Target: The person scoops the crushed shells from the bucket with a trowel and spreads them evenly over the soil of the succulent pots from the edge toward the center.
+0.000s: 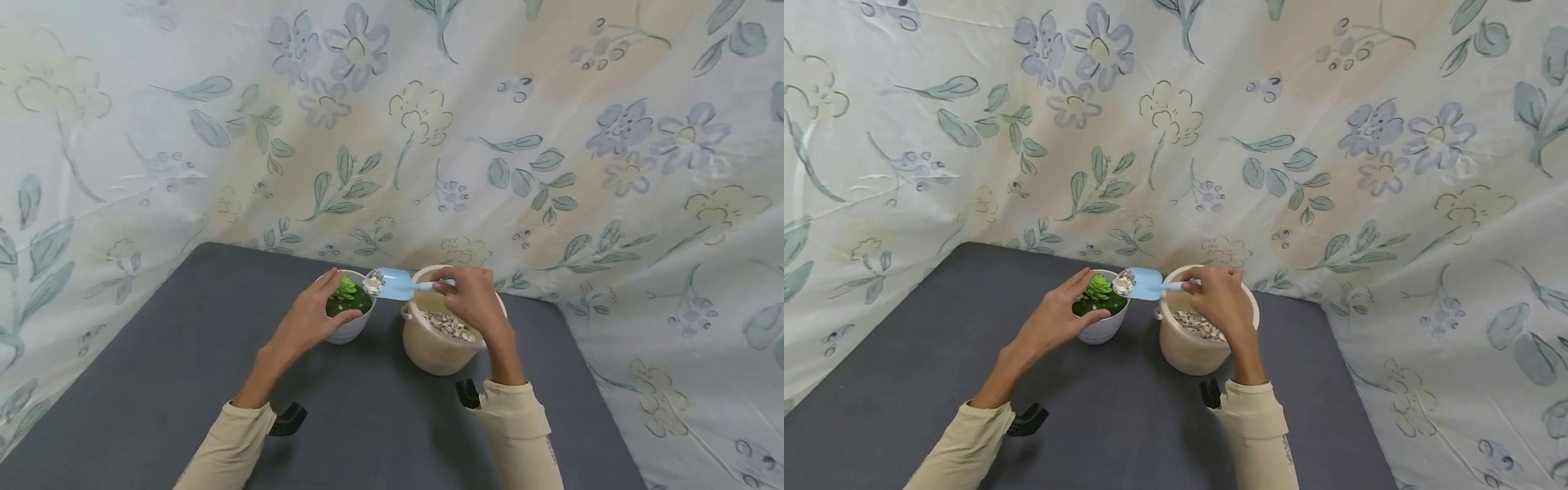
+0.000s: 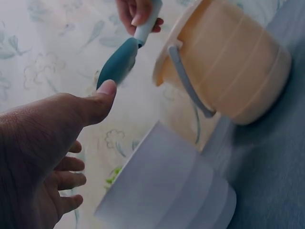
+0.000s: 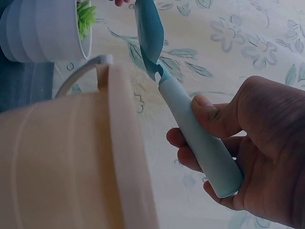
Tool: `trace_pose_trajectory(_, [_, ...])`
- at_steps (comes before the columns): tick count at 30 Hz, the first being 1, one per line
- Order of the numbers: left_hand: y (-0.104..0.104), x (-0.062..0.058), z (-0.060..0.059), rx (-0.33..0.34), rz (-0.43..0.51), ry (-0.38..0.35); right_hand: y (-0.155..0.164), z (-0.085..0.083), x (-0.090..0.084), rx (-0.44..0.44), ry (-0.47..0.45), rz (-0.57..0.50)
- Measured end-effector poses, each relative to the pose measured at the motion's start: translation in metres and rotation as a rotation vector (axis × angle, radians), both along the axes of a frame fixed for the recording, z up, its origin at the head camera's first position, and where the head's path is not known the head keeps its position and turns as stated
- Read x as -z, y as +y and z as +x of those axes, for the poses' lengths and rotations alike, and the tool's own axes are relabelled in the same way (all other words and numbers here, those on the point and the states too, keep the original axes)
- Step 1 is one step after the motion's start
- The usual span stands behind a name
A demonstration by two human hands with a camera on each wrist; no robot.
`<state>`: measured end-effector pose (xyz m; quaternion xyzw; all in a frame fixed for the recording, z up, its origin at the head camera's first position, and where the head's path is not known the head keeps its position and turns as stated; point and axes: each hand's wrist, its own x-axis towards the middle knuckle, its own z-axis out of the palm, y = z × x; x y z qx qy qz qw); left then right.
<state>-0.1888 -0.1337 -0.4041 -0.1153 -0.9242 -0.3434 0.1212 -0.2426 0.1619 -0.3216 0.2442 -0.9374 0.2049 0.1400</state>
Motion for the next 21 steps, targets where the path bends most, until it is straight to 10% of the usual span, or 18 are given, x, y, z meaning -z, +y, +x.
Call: trace_pose_trajectory(21, [-0.025, 0.025, -0.014, -0.101, 0.030, -0.235, -0.064, -0.011, 0.013, -0.078, -0.015, 0.069])
